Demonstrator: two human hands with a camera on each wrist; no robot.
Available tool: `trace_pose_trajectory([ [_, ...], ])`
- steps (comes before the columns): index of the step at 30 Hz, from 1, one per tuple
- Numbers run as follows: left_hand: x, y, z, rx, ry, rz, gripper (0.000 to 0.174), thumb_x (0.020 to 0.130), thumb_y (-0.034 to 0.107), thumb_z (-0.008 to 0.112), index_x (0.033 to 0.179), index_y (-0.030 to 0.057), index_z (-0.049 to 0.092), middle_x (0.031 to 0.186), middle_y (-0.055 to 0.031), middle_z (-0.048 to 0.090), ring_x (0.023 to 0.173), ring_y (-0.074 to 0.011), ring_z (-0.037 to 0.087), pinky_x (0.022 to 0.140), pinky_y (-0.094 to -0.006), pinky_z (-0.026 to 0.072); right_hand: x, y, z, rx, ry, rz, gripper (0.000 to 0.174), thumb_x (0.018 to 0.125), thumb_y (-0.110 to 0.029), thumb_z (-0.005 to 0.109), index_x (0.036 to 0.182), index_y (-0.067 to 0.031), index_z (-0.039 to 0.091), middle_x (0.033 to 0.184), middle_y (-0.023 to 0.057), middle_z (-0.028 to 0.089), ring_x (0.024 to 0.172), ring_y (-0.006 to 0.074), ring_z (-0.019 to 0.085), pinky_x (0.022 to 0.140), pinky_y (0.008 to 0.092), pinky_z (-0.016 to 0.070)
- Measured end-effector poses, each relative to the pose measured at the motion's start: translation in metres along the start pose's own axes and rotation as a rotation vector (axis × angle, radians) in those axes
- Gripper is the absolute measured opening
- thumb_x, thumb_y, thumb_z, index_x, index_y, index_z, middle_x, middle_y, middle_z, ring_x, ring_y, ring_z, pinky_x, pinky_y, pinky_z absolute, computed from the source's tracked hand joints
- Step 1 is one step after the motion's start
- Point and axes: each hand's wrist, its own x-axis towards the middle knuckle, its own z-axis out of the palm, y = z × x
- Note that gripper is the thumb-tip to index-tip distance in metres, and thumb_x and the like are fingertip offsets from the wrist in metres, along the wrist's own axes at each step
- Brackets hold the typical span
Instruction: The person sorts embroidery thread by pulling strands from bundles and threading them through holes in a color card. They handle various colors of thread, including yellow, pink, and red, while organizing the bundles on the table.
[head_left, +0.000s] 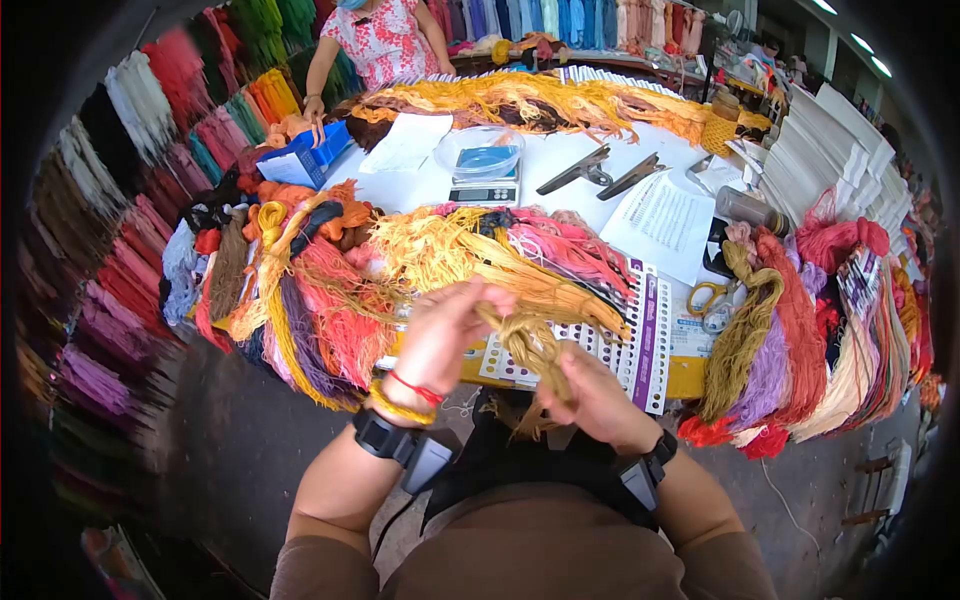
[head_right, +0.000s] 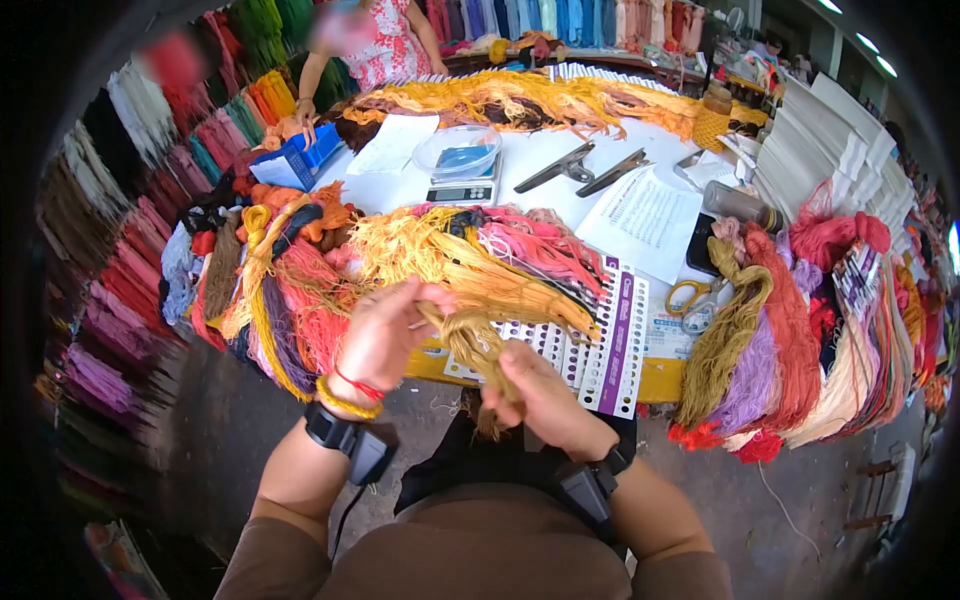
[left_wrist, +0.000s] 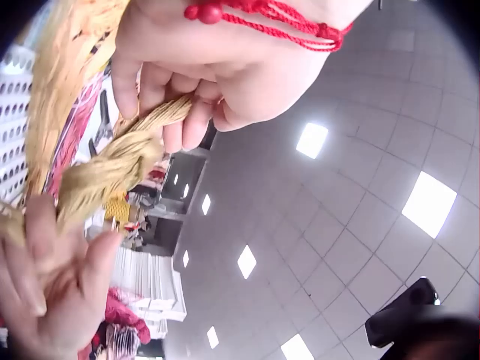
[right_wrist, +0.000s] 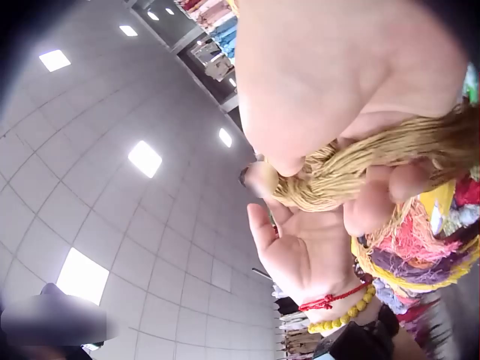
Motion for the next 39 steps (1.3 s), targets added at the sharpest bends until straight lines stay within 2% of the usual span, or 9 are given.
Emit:
trace_pose_trajectory([
  [5,-0.002,0.019,-0.032,0.029,0.05,-0.055,0.031,0.087,0.023,0.052,0.058,0.0106,0.045,0.049,0.0045,0.036,0.04,-0.0078,0.034,0.043,-0.0229,0.0339,-0.026,-0.027,-0.024,-0.303,0.134,0.12,0.03,0.092,-0.036,0.043,0.094,-0.0071,0.05,0.064,-0.0005,0.046,0.051,0.0059,0.038,0.047,0.0196,0.0299],
  [8,-0.012,0.023,-0.029,0.304,0.197,-0.031,0.027,0.087,0.02,0.051,0.062,0.0125,0.043,0.049,0.0076,0.031,0.039,-0.0039,0.027,0.038,-0.0205,0.0224,-0.056,-0.042,-0.04,-0.851,0.054,-0.027,0.032,0.09,-0.034,0.048,0.088,-0.0031,0.054,0.068,0.001,0.051,0.066,0.0077,0.047,0.059,0.0236,0.0388],
  [11,-0.007,0.03,-0.044,0.23,0.159,-0.063,0.023,0.088,0.018,0.047,0.067,0.0127,0.042,0.049,0.007,0.03,0.04,-0.0034,0.026,0.038,-0.0195,0.0208,-0.077,-0.076,-0.045,-0.778,0.196,0.323,0.031,0.088,-0.032,0.051,0.093,-0.0014,0.055,0.074,0.0068,0.056,0.071,0.0137,0.054,0.065,0.027,0.0434],
  [15,-0.01,0.007,-0.056,0.162,0.063,-0.104,0.021,0.088,0.017,0.05,0.069,0.0077,0.048,0.052,0.001,0.042,0.04,-0.0059,0.033,0.039,-0.0204,0.0319,-0.077,-0.09,-0.142,-1.174,0.65,-0.245,0.023,0.082,-0.022,0.059,0.09,-0.0008,0.057,0.086,0.0111,0.062,0.074,0.0205,0.058,0.069,0.0298,0.046],
  [21,-0.02,-0.016,-0.069,0.155,0.053,-0.157,0.021,0.087,0.017,0.052,0.07,0.005,0.049,0.054,-0.0019,0.048,0.043,-0.0079,0.043,0.042,-0.0209,0.0389,-0.068,-0.147,-0.27,-1.849,1.137,-0.336,0.019,0.074,-0.017,0.06,0.088,-0.0042,0.059,0.09,0.0106,0.06,0.092,0.0278,0.055,0.074,0.0363,0.046],
  [24,-0.03,-0.018,-0.069,0.192,0.114,-0.243,0.02,0.086,0.017,0.054,0.072,0.0038,0.051,0.056,-0.0032,0.051,0.045,-0.0091,0.049,0.043,-0.0206,0.0399,-0.056,-0.149,-0.293,-2.06,1.232,0.16,0.028,0.073,-0.022,0.057,0.099,-0.0096,0.057,0.105,0.007,0.055,0.099,0.0263,0.05,0.079,0.0423,0.0412],
  [31,-0.051,-0.015,-0.056,0.195,-0.096,-0.333,0.024,0.081,0.021,0.061,0.082,-0.0027,0.056,0.068,-0.0092,0.06,0.058,-0.0147,0.059,0.051,-0.0203,0.0438,-0.037,-0.145,-0.325,-2.348,1.209,0.307,0.022,0.079,-0.016,0.045,0.092,-0.0095,0.061,0.099,0.0027,0.056,0.097,0.0219,0.046,0.08,0.04,0.0339],
  [35,-0.057,0.001,-0.05,0.135,-0.311,-0.373,0.031,0.078,0.02,0.066,0.088,-0.0077,0.057,0.074,-0.0117,0.061,0.065,-0.0155,0.059,0.058,-0.0225,0.045,-0.048,-0.155,-0.31,-2.201,1.433,0.051,0.02,0.075,-0.022,0.052,0.089,-0.0113,0.061,0.096,0.0052,0.055,0.096,0.0245,0.046,0.078,0.0428,0.0334],
  [39,-0.054,0.007,-0.05,0.021,-0.581,-0.303,0.026,0.081,0.013,0.062,0.097,-0.0068,0.055,0.079,-0.0093,0.058,0.07,-0.0125,0.056,0.064,-0.0219,0.0426,-0.074,-0.179,-0.281,-1.916,1.651,-0.571,0.022,0.08,-0.024,0.054,0.093,-0.0068,0.054,0.092,0.0091,0.054,0.094,0.0274,0.047,0.079,0.046,0.0329],
])
